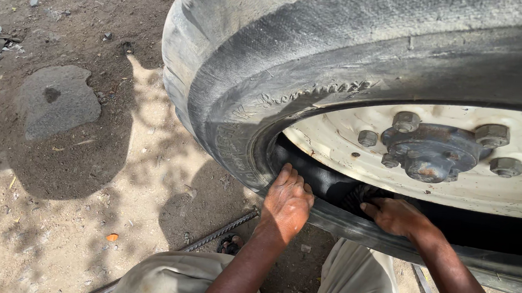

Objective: The person removes a tire from a vehicle wheel by hand, prying the bead away from the rim. They then lift the tire off the wheel and place it on the ground next to a blue machine, where they use a metal rod to continue prying the tire bead.

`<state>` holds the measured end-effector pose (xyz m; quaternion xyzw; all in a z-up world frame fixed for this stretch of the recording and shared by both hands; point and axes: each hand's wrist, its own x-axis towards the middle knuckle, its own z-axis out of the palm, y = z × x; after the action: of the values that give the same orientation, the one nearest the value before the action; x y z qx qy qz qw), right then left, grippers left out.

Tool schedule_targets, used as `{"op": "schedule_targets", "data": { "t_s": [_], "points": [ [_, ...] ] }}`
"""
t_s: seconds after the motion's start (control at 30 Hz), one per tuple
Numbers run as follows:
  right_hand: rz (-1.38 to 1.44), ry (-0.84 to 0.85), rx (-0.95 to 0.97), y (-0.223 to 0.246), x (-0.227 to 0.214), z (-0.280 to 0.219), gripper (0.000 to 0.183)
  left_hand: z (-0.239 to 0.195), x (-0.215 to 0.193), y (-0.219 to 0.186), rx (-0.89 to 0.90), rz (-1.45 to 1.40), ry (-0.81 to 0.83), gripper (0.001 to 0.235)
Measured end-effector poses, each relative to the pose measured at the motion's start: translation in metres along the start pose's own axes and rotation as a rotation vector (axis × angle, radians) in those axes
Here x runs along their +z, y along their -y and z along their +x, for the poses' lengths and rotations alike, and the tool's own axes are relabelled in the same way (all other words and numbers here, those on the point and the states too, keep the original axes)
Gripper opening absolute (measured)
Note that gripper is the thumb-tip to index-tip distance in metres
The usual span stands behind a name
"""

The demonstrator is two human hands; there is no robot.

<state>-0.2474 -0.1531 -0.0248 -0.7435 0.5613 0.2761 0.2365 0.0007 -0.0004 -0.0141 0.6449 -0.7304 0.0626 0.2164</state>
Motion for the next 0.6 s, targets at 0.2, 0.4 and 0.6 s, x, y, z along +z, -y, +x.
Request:
{"op": "schedule_targets", "data": {
  "t_s": [0.2,0.4,0.6],
  "points": [
    [0.189,0.142,-0.008,-0.002,0.012,0.038,0.049,-0.002,0.004,0.0,0.009,0.122,0.062,0.019],
    [0.412,0.068,-0.084,0.015,0.004,0.027,0.057,-0.002,0.016,0.007,0.004,-0.003,0.091,0.012],
    [0.635,-0.197,-0.217,0.019,-0.001,-0.049,0.039,-0.002,0.05,0.019,0.041,0.115,-0.012,0.011]
  ]
}}
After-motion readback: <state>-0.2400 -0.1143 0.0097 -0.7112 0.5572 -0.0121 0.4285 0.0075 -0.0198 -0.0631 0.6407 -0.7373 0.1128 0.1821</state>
